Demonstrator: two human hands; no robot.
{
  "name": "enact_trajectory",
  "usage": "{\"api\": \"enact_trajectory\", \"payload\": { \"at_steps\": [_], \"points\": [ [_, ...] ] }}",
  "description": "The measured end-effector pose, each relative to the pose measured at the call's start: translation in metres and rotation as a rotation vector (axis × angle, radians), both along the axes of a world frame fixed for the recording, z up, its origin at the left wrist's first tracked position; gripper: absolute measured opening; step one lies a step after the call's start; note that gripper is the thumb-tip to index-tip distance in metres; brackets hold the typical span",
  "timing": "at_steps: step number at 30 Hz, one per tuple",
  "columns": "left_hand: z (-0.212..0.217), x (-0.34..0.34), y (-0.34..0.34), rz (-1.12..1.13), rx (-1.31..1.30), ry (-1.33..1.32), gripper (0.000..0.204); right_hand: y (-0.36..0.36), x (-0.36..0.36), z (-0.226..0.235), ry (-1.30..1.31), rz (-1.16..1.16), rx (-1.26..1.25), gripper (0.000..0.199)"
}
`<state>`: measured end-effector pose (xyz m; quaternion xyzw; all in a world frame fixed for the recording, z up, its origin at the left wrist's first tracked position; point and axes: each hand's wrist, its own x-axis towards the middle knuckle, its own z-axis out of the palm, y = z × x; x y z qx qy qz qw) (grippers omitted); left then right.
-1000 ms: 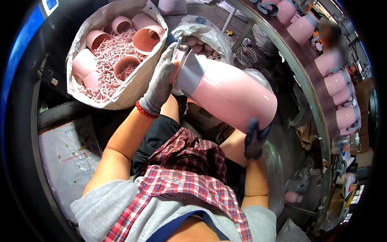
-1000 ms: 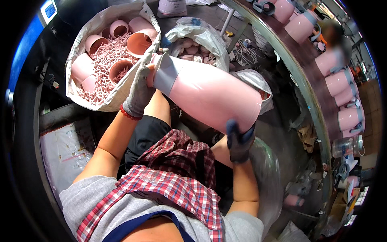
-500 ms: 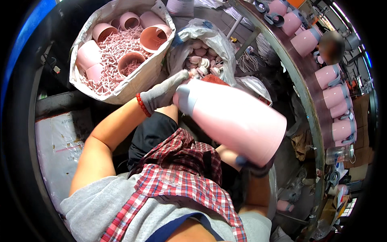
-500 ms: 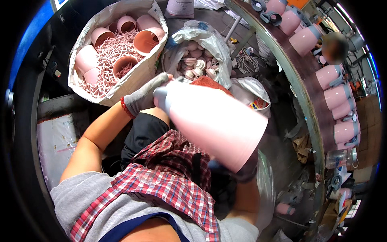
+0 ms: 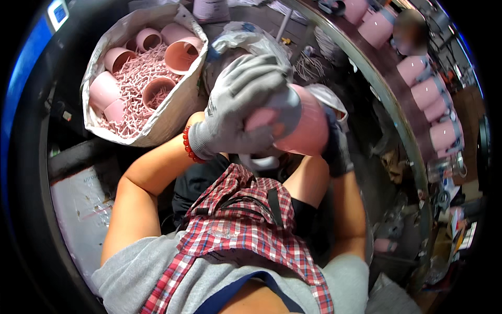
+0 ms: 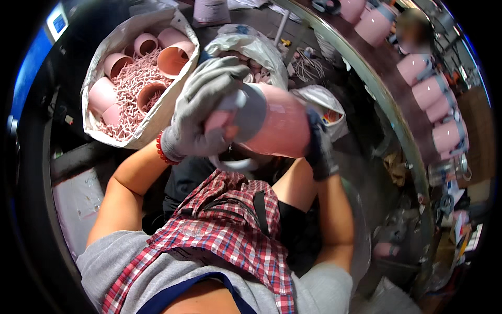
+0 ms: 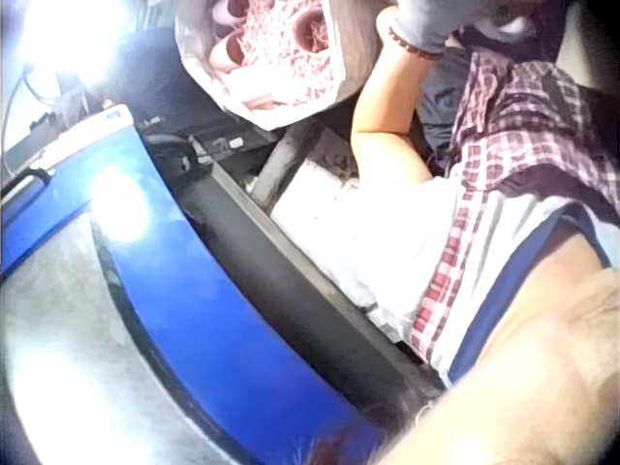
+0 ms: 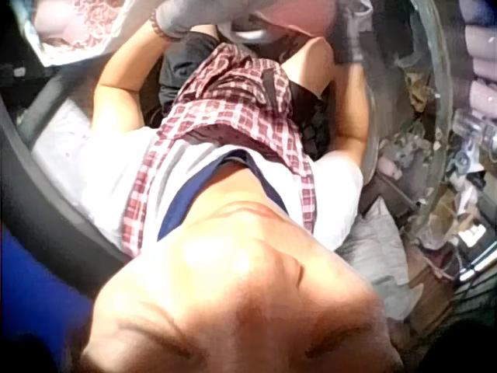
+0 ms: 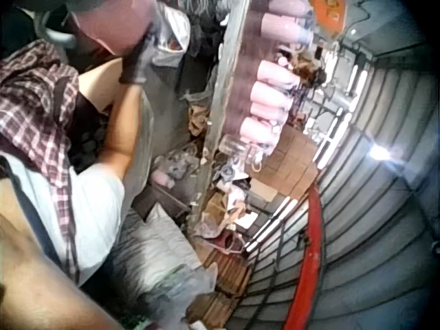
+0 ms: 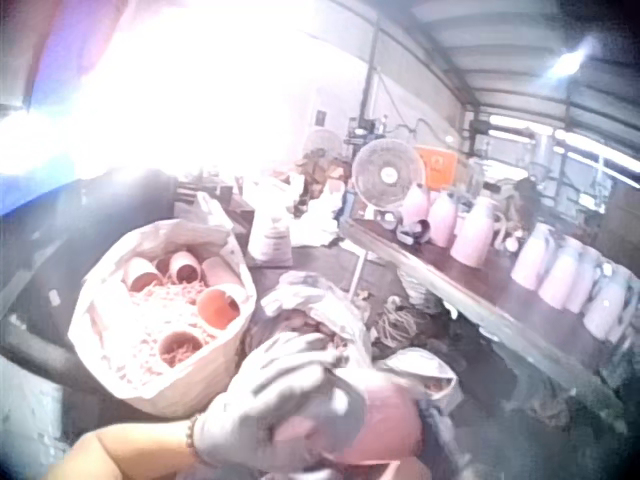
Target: The person assembles thermal flasks by taking pink bodies and fitting blue plastic lids and handles into them by hand.
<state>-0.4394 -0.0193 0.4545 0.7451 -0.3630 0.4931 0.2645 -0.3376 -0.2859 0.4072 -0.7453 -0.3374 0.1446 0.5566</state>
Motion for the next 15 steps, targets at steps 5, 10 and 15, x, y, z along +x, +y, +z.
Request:
{"api": "enact_trajectory", "payload": {
  "at_steps": [5, 10, 15],
  "points": [
    [0.038, -0.015, -0.034, -0.388, 0.334, 0.064, 0.043, 0.023, 0.021, -0.072, 0.035, 0.287, -0.525, 0.042],
    [0.033, 0.006, -0.005, -0.302, 0.206, 0.284, 0.041, 0.003, 0.035, -0.059, 0.125, -0.004, -0.274, 0.046],
    [0.035, 0.020, 0.013, -0.005, 0.050, 0.345, 0.041, -0.008, -0.017, 0.071, -0.017, 0.283, 0.052, 0.055]
  ]
}}
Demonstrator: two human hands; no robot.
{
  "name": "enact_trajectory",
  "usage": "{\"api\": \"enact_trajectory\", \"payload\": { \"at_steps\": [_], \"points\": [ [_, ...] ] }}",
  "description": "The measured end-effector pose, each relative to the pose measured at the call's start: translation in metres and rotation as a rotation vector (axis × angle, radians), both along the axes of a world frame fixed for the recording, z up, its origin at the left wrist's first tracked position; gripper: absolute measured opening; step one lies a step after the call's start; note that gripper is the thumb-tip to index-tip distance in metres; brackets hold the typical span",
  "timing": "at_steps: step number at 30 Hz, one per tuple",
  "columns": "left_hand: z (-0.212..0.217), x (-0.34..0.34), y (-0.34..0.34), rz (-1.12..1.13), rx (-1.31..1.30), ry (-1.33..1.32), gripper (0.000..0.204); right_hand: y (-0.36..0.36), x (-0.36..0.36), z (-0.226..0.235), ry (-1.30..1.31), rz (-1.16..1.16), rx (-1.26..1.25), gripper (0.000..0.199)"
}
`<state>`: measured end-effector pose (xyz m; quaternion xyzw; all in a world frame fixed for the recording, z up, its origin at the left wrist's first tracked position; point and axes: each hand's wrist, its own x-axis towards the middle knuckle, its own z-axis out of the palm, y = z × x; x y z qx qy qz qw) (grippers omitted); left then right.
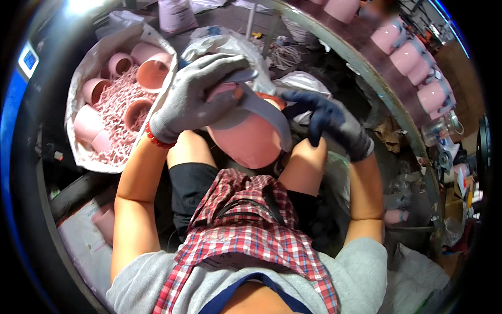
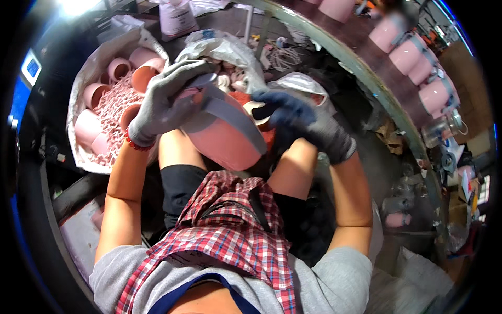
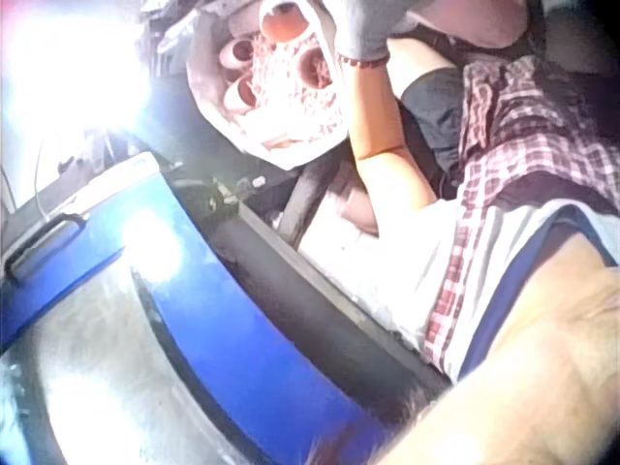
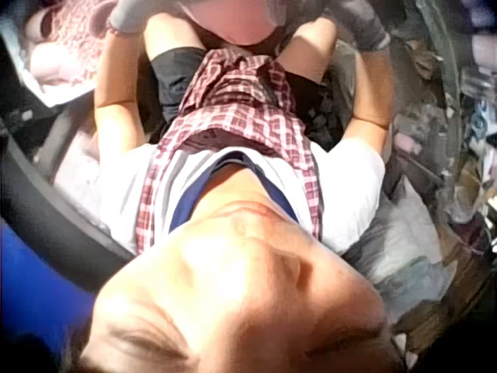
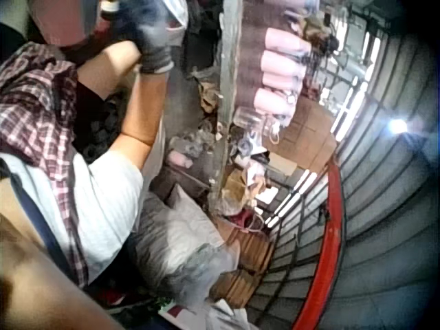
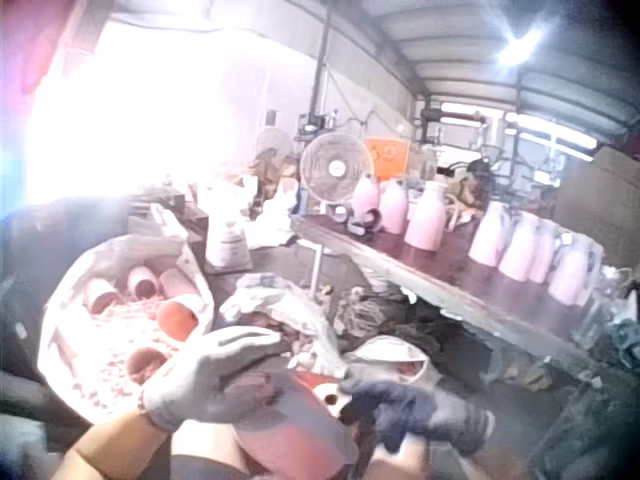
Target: The person assembles thermal flasks by taking pink bodies and fitting blue plastic lids and handles into them by hand.
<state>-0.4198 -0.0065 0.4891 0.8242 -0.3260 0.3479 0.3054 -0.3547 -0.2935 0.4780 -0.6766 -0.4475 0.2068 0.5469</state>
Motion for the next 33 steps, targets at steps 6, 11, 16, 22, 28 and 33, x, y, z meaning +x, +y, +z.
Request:
{"api": "enact_trajectory", "payload": {
  "at_steps": [6, 11, 16, 22, 28, 33],
  "points": [
    [-0.009, 0.026, -0.002, -0.212, -0.349, 0.073, 0.052, 0.016, -0.032, 0.030, -0.075, -0.286, -0.371, 0.020],
    [-0.046, 0.046, 0.046, -0.099, -0.604, 0.342, 0.044, -0.047, 0.013, 0.046, -0.291, -0.869, 0.006, 0.030],
    [-0.163, 0.087, 0.111, 0.217, -0.142, 0.909, 0.025, -0.202, 0.113, 0.128, -0.559, -1.113, 0.023, 0.056],
    [-0.235, 0.086, 0.101, 0.385, 0.301, 1.699, 0.022, -0.201, 0.192, 0.171, -0.657, -1.282, -0.182, 0.051],
    [-0.296, 0.157, 0.072, 0.298, 0.599, 1.380, 0.020, -0.138, 0.245, 0.108, -1.183, -0.936, -0.599, 0.042],
    [-0.353, 0.181, 0.023, 0.278, 0.618, 1.227, 0.020, -0.120, 0.241, 0.055, -1.160, -0.856, -0.942, 0.079]
  ]
}}
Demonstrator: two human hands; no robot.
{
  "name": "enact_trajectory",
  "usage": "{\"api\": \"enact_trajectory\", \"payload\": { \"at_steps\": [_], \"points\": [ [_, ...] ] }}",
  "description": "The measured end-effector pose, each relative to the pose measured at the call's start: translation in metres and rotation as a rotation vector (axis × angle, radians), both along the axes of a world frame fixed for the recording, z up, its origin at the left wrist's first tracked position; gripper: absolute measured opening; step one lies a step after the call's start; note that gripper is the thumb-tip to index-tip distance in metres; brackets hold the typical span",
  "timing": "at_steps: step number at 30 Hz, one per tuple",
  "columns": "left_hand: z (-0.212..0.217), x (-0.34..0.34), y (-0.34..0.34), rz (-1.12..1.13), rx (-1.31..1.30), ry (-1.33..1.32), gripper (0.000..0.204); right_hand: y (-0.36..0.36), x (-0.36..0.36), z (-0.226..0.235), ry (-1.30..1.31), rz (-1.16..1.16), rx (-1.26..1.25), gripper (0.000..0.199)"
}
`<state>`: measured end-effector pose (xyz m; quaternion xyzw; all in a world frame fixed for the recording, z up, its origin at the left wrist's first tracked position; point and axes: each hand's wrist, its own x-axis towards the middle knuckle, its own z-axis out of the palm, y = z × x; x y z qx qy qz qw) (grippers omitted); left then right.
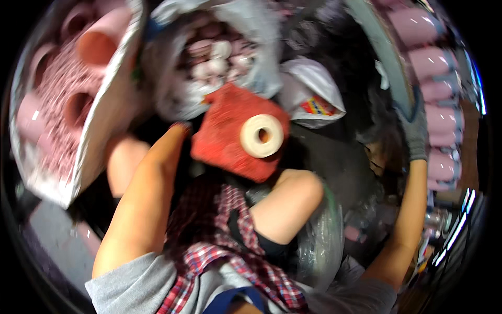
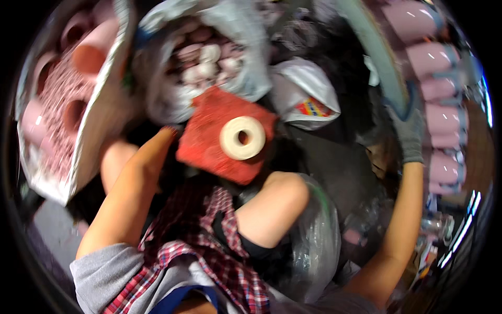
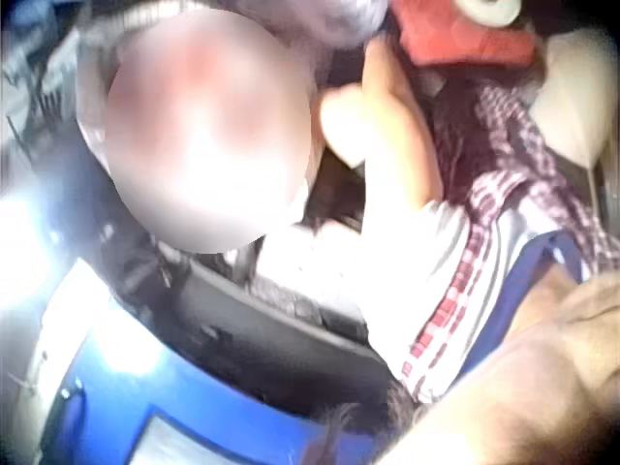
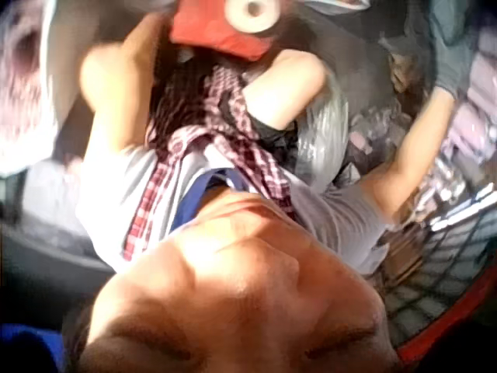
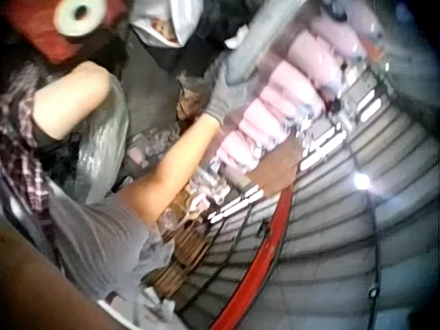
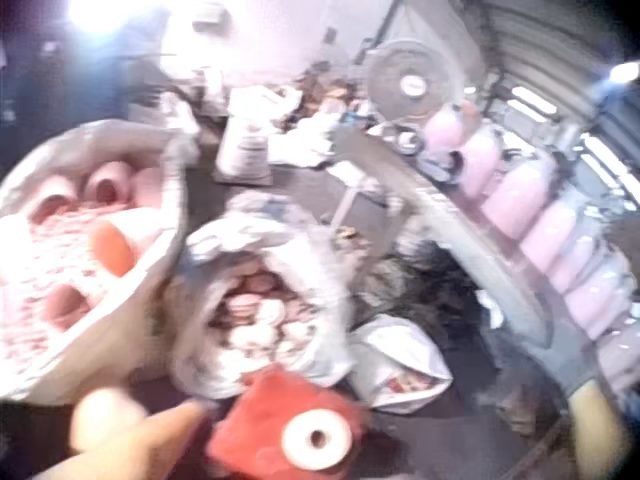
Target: The person assembles thermal flasks by taking pink bodies and fitting blue plastic lids and handles into them by hand.
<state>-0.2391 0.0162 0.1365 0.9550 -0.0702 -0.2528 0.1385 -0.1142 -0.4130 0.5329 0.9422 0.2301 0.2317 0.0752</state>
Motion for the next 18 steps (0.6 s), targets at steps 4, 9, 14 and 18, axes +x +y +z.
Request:
{"api": "enact_trajectory", "payload": {
  "at_steps": [4, 9, 14, 18],
  "points": [
    [-0.037, -0.023, -0.028, -0.036, -0.004, 0.008, 0.020, 0.003, 0.004, 0.028, 0.047, 0.097, -0.206, 0.080],
    [-0.054, -0.051, -0.041, -0.030, 0.028, 0.089, 0.020, 0.002, 0.006, 0.021, 0.036, 0.091, -0.145, 0.080],
    [-0.072, -0.066, -0.044, -0.051, 0.038, 0.127, 0.020, 0.000, 0.002, 0.017, 0.088, 0.062, -0.105, 0.079],
    [-0.077, -0.069, -0.048, -0.049, 0.042, 0.134, 0.020, -0.003, 0.003, 0.019, 0.093, 0.076, -0.110, 0.078]
  ]
}}
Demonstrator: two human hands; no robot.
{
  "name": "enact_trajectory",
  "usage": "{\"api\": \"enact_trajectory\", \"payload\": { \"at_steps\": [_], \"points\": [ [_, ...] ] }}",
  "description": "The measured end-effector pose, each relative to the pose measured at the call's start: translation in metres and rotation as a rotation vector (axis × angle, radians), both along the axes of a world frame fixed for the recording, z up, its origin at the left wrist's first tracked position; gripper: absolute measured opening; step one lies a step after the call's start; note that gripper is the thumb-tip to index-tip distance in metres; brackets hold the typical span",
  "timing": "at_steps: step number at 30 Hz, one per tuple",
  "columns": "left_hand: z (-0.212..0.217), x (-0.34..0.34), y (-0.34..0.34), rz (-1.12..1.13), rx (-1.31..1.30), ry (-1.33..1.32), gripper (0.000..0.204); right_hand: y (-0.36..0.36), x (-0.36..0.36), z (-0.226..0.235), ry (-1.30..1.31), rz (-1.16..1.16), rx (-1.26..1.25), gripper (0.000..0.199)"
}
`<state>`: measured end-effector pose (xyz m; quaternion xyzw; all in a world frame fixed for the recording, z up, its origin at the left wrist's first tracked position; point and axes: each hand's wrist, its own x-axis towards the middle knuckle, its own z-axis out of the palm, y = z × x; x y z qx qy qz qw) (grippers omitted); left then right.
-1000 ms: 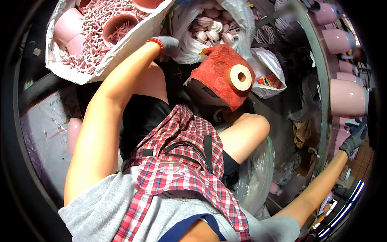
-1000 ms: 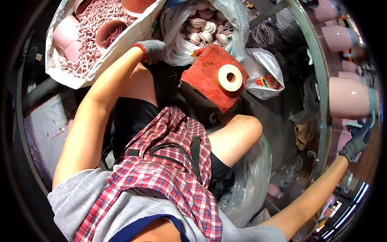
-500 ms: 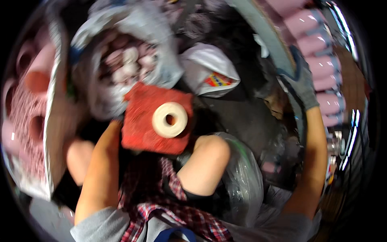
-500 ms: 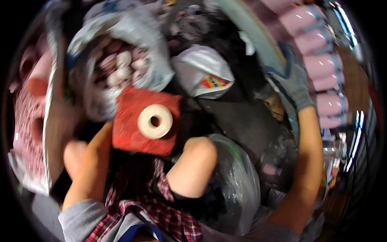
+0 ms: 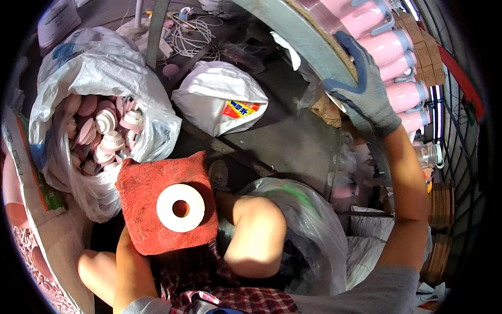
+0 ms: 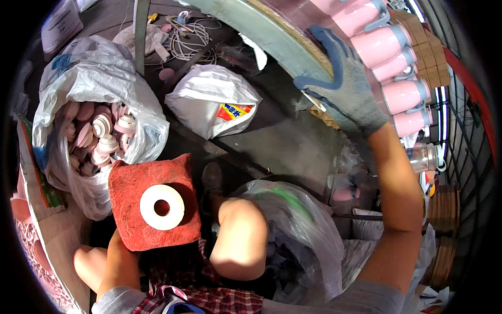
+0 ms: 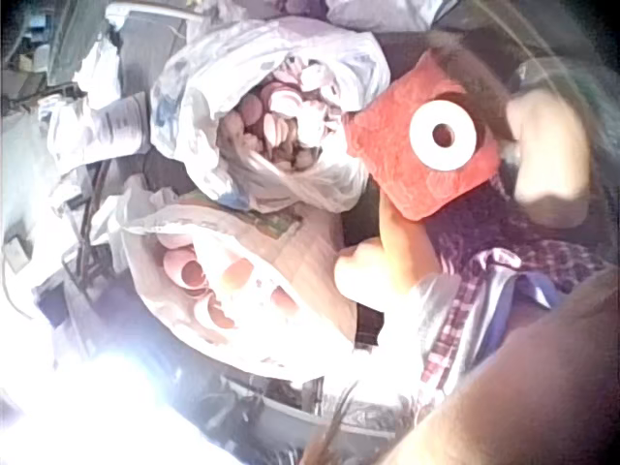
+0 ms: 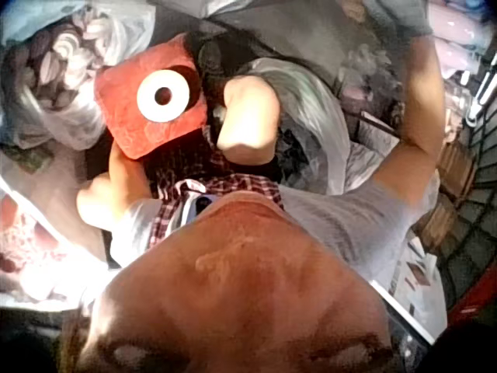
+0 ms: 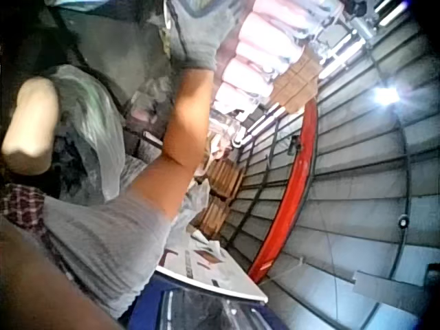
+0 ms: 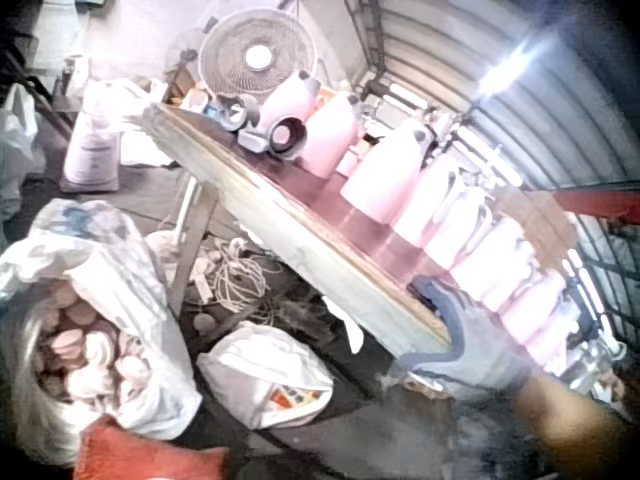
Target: The person assembles thermal flasks by taking pink bodies and fitting blue plastic lids and handles into them by hand.
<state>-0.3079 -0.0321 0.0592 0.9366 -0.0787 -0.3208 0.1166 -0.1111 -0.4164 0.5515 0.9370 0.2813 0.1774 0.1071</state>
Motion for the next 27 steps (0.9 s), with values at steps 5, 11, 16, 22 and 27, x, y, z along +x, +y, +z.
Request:
{"api": "enact_trajectory", "payload": {
  "at_steps": [5, 11, 16, 22, 27],
  "points": [
    [0.005, -0.013, 0.001, 0.025, 0.002, -0.019, 0.020, -0.002, 0.010, -0.002, -0.015, -0.041, -0.013, 0.081],
    [0.067, -0.047, 0.015, 0.022, 0.041, -0.091, 0.020, 0.005, -0.002, 0.001, -0.035, 0.021, 0.056, 0.076],
    [0.150, -0.036, 0.034, -0.105, 0.113, -0.161, 0.020, -0.066, 0.022, -0.015, -0.065, 0.069, -0.019, 0.077],
    [0.314, -0.063, 0.114, 0.003, 0.268, -0.653, 0.025, -0.048, 0.036, -0.022, -0.252, 0.017, -0.033, 0.072],
    [0.374, -0.125, 0.267, 0.166, -0.001, -1.111, 0.051, -0.025, 0.017, -0.049, -0.464, 0.072, 0.190, 0.061]
  ]
}}
